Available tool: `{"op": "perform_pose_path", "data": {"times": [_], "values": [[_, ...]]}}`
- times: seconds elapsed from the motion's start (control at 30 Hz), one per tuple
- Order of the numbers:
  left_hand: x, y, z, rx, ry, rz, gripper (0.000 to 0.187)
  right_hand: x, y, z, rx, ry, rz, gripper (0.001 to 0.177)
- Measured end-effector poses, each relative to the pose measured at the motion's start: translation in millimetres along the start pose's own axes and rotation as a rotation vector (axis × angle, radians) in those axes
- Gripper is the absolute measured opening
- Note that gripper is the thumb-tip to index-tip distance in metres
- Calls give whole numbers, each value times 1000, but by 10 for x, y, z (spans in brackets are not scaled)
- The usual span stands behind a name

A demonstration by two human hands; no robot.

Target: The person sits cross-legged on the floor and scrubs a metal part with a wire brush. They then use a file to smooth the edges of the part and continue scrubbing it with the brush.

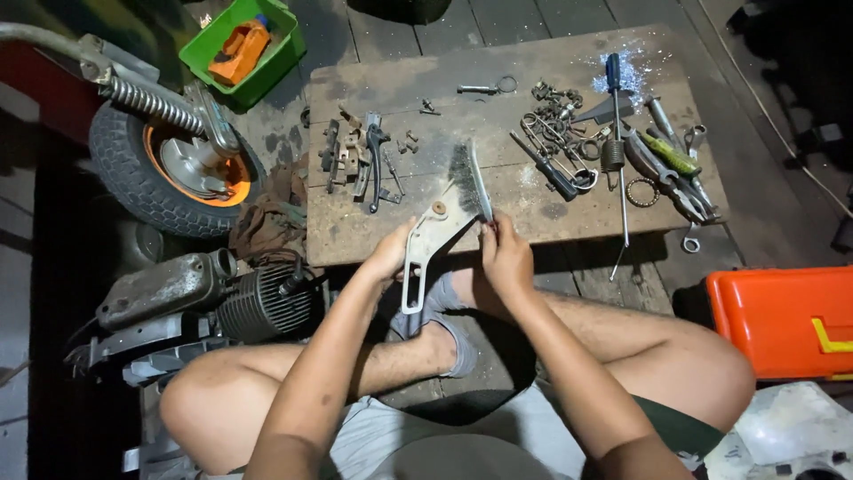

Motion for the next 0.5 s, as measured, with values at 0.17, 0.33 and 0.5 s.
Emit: {"op": "perform_pose_path", "data": {"times": [0.17, 0.33, 0.5], "values": [[-43, 32, -85, 4, -7, 20, 48, -146, -522, 180, -36, -102, -219, 25], [1, 88, 28, 12, 7, 46, 51, -70, -51, -81, 34, -52, -104, 26], [20, 92, 12, 25, -46, 35, 48, -161, -306, 49, 19, -96, -253, 22]]}}
Point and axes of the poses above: each hand's wrist, its own z-axis away from the middle knuckle, its own x-axis out of the palm, y = z × x, the point moved 10 cm from there along -z, towards the middle knuckle, and after that the axes turned 5 degrees about -y, right-handed, at the moved point
